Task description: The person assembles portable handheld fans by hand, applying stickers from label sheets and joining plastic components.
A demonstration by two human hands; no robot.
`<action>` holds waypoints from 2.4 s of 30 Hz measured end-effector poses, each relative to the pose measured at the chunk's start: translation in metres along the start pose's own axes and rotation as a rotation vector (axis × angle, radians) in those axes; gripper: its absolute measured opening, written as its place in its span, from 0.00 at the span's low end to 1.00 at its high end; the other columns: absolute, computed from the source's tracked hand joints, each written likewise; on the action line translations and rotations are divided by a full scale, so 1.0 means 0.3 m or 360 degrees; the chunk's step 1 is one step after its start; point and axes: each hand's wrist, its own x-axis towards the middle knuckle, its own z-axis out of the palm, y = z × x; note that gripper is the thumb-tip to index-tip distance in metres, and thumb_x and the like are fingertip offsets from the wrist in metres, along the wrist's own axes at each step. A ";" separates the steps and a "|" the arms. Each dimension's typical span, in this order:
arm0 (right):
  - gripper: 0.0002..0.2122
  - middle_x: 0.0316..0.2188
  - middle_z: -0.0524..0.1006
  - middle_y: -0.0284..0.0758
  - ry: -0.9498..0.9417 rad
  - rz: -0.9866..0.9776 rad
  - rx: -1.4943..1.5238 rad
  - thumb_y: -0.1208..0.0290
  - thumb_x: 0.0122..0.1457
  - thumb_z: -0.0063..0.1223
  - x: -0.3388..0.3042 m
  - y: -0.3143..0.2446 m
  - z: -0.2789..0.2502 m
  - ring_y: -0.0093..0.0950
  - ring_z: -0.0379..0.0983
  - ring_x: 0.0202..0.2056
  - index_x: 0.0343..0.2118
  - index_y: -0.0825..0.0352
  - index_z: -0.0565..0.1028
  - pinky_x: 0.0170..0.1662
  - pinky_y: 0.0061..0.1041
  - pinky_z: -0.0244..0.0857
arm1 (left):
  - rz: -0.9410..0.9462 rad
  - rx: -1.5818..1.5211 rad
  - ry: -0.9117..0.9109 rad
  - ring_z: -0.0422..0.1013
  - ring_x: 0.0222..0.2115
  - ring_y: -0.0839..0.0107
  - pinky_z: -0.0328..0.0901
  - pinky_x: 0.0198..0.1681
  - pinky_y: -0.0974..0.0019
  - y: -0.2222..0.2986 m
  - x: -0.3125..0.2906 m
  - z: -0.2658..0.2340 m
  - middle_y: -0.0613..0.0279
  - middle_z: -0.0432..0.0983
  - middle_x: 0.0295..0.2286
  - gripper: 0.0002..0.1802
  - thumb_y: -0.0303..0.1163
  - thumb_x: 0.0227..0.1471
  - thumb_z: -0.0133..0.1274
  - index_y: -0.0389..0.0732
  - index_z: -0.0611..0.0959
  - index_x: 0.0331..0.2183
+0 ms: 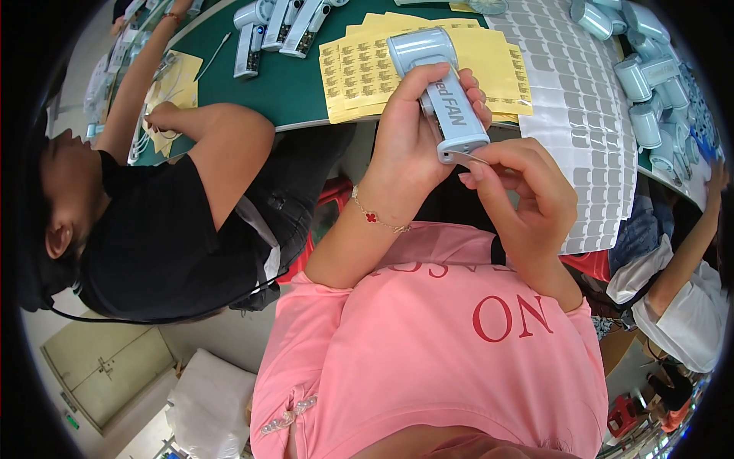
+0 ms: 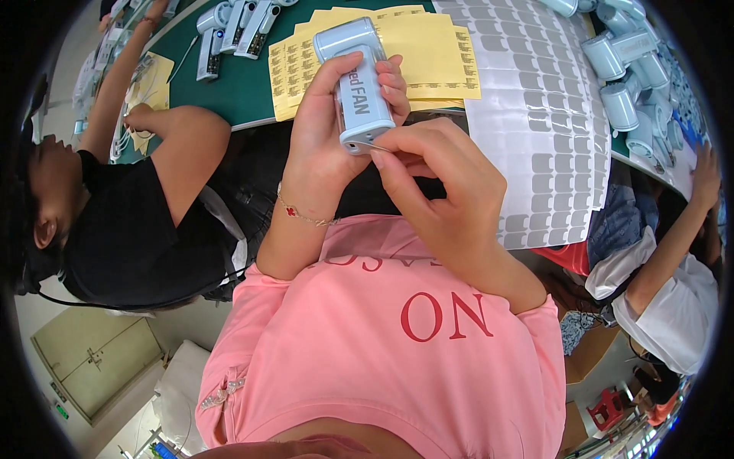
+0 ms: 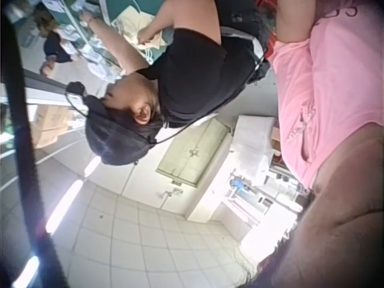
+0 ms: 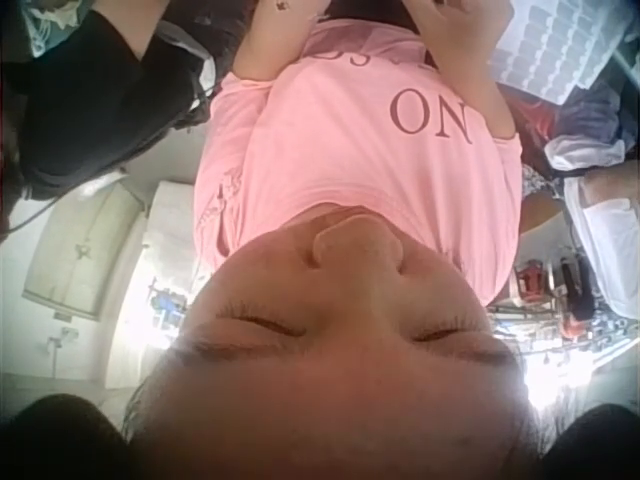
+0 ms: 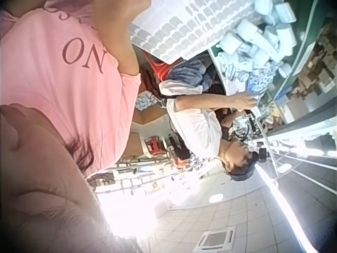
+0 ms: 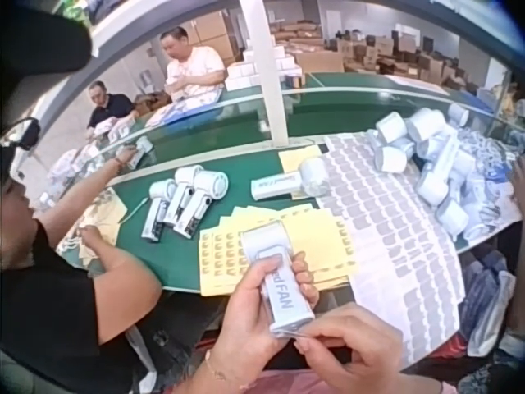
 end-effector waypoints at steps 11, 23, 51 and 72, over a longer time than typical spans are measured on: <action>0.07 0.26 0.73 0.35 0.0036 0.0055 -0.0038 0.85 0.46 0.56 -0.006 0.004 0.006 0.22 0.73 0.26 0.30 0.72 0.74 0.29 0.17 0.72 | 0.0068 0.0037 0.0022 0.65 0.30 0.70 0.65 0.34 0.68 -0.012 0.006 -0.022 0.58 0.66 0.30 0.20 0.29 0.49 0.48 0.27 0.64 0.42; 0.26 0.17 0.71 0.29 0.0093 0.0121 -0.0331 0.74 0.39 0.68 0.022 0.038 -0.029 0.16 0.70 0.22 0.41 0.68 0.66 0.27 0.16 0.67 | 0.0201 0.0068 0.0095 0.67 0.26 0.70 0.67 0.31 0.66 -0.043 -0.027 -0.031 0.60 0.68 0.26 0.13 0.32 0.47 0.49 0.35 0.70 0.34; 0.09 0.25 0.71 0.36 0.0015 0.0066 -0.1173 0.81 0.49 0.52 -0.018 0.102 -0.482 0.27 0.69 0.26 0.35 0.70 0.72 0.30 0.22 0.63 | 0.1384 0.4346 -0.0226 0.68 0.43 0.50 0.63 0.45 0.57 0.530 0.756 0.089 0.42 0.70 0.41 0.43 0.60 0.42 0.52 0.37 0.65 0.50; 0.30 0.43 0.69 0.42 0.0331 -0.0232 -0.2458 0.52 0.37 0.63 0.743 0.250 -0.400 0.40 0.65 0.46 0.43 0.60 0.69 0.43 0.39 0.64 | 0.1124 0.3832 -0.1155 0.69 0.32 0.56 0.61 0.39 0.59 -0.077 0.028 0.125 0.54 0.74 0.30 0.26 0.39 0.42 0.58 0.39 0.73 0.44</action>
